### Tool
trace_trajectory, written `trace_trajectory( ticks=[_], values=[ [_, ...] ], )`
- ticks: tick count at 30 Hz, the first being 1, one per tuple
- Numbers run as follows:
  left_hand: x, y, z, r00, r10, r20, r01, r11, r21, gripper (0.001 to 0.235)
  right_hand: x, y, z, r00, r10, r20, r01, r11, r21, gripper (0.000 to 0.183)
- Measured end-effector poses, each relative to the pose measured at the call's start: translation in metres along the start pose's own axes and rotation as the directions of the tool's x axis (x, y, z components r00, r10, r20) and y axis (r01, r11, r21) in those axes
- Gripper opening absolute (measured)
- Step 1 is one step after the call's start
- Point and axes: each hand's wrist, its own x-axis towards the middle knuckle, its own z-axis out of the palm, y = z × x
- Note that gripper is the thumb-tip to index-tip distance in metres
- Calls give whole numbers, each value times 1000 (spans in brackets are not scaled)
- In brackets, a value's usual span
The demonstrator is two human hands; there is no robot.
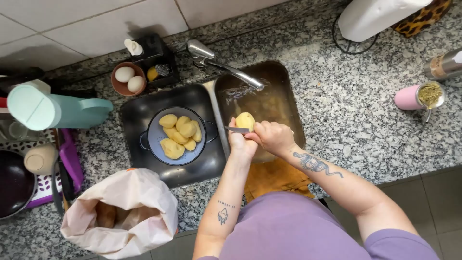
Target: The person washes peeled potatoes in a colander under running water, then uses a knife to cut them into smaller pieces on a cutting board. The cut pieces are transferred into a bowl.
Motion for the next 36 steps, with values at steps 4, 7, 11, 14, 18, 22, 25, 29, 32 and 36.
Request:
trace_trajectory(
  ticks=[4, 7, 11, 14, 18, 22, 25, 29, 32, 36],
  values=[
    [19, 1, 13, 987, 144, -72, -139, 987, 80, 37, -9, -1, 24, 900, 206, 384, -346, 873, 344, 42],
    [42, 10, 21, 925, 374, 71, -364, 813, 454, 48, -29, 10, 47, 450, 365, 816, -887, 293, 358, 50],
    [125, 8, -29, 569, 553, 609, -564, -277, 778, 43, -63, 20, 66, 275, 365, 890, -961, 139, 240, 45],
    [156, -8, -52, 472, 354, 808, -290, -803, 521, 31, -74, 22, 66, 258, 404, 878, -965, 56, 258, 47],
    [127, -2, -60, 378, -190, 906, -302, -950, -74, 34, -96, 26, 92, 274, 493, 826, -948, -7, 318, 43],
    [158, -3, -59, 749, 278, 601, -200, -771, 605, 43, -75, 25, 80, 276, 466, 840, -957, 50, 287, 42],
    [152, -11, -69, 574, 239, 783, -236, -868, 438, 36, -57, 20, 57, 281, 480, 831, -942, -25, 333, 30],
    [106, 1, -49, 877, 178, 447, -446, -50, 894, 41, -42, 28, 34, 360, 513, 779, -933, 171, 318, 40],
    [81, 3, -40, 918, 179, 353, -391, 547, 740, 35, -38, 38, 5, 472, 521, 711, -879, 339, 335, 41],
    [22, 21, -28, 919, 163, 359, -380, 607, 698, 39, -56, 53, -20, 725, 554, 409, -689, 587, 425, 43]
  ],
)
